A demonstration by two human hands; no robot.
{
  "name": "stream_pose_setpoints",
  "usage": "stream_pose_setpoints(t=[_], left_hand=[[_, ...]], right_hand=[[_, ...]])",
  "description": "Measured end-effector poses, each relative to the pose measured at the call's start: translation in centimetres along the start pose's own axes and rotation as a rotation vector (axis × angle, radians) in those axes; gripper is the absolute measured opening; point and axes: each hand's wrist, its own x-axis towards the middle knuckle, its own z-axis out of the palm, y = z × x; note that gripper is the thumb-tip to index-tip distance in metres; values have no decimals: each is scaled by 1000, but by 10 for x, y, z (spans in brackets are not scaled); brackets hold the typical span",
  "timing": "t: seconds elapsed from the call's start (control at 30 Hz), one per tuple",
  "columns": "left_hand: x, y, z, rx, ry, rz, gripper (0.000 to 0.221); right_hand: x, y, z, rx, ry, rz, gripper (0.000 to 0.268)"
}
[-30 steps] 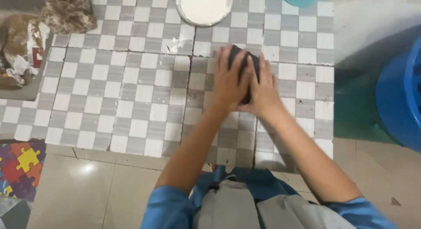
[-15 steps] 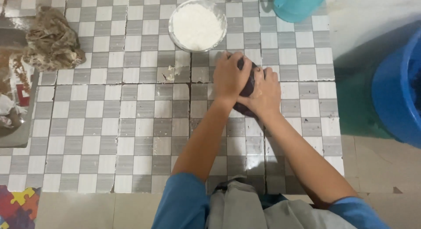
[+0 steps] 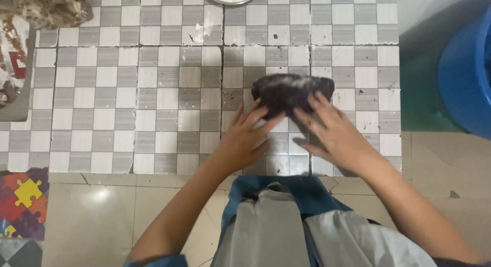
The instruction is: Kneading a dark-colored dough on a tiled countertop while periodically adding flour from a small bowl.
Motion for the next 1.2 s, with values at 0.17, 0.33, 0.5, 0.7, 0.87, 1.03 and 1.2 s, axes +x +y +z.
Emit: stream_pose_setpoints(t=[0.17, 0.33, 0.5, 0.7, 0.87, 1.03, 1.2], left_hand=[[-16, 22, -84, -123, -120, -154, 14], [-6, 34, -96, -159, 407, -332, 19], [3, 43, -72, -64, 456, -224, 24], [-20, 44, -69, -79, 415, -362, 19], [-40, 24, -48, -15, 537, -435, 19], [-34, 17, -27, -56, 580, -412, 17], [-22, 29, -19, -57, 528, -342, 17]], right_hand=[[-53, 39, -78, 394, -18, -135, 39], [-28, 73, -47, -817, 523, 225, 58], [39, -38, 40, -915, -298, 411, 53], [-13, 87, -61, 21, -191, 319, 34], [-82, 172, -74, 657, 295, 412, 39], [-46, 168, 10, 217, 356, 289, 56], [54, -11, 54, 187, 402, 16, 72]])
